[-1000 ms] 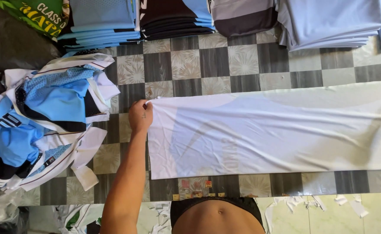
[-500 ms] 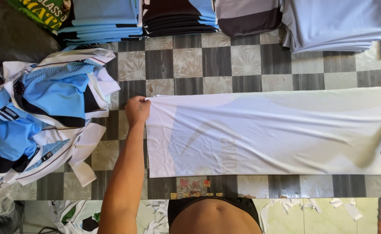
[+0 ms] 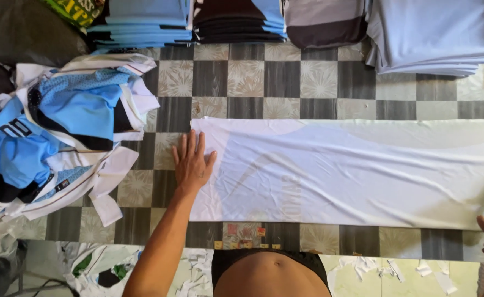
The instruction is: Aligning and cutting fabric panels for garments using scissors on a cutting table.
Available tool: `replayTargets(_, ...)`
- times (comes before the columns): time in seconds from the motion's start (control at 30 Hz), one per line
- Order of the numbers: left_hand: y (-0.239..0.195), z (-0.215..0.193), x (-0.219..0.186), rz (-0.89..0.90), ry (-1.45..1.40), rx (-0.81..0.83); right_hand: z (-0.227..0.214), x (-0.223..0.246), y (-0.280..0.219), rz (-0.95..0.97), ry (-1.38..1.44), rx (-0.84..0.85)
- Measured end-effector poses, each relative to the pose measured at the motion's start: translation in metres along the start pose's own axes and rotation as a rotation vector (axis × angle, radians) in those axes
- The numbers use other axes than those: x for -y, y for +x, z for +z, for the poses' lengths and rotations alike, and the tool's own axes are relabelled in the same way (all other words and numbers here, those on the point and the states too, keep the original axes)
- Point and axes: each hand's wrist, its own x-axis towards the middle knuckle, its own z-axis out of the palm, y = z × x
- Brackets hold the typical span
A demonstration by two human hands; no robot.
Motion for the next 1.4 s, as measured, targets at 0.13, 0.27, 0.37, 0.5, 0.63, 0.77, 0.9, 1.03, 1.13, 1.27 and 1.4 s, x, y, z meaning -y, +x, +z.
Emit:
replayTargets(0.13,0.021,0.007,-0.019,0.186,-0.078,-0.086,0.001,0.078,-0.065,0.107,-0.139,-0.009)
replayTargets(0.27,0.036,0.01,-0.022,0.086,-0.058,-0.003,0.001,0.118,-0.1,0.243,-0.299,0.005)
replayTargets(0.37,0.046,0.014,-0.021,0.065,-0.069,0.006,0.004,0.104,-0.1,0.22,-0.215,-0.015)
replayTargets(0.5,0.056,0.015,-0.025,0.055,-0.023,-0.202,0.0,0.129,-0.133,0.19,-0.071,-0.001)
replayTargets(0.63,0.081,0.028,-0.007,-0.05,-0.099,-0.345,0.002,0.104,-0.1,0.242,-0.297,0.007)
replayTargets(0.77,0.094,0.043,0.022,-0.069,-0.121,-0.56,-0.009,0.102,-0.091,0.234,-0.237,-0.162)
replayTargets(0.9,0.107,0.042,0.036,-0.033,-0.231,-0.602,-0.022,0.096,-0.064,0.264,-0.04,-0.265)
replayTargets(1.03,0.107,0.035,0.041,-0.045,-0.329,-0.58,-0.036,0.072,0.01,0.312,-0.27,-0.236)
replayTargets(1.13,0.1,0.034,0.05,-0.091,-0.418,-0.448,-0.034,0.073,0.051,0.194,-0.334,-0.312)
replayTargets(1.27,0.097,0.018,0.046,-0.226,-0.454,-0.253,-0.029,0.106,0.086,0.311,-0.419,-0.157)
replayTargets(1.4,0.094,0.016,0.043,-0.225,-0.478,-0.247,-0.014,0.141,0.107,0.183,-0.709,-0.296)
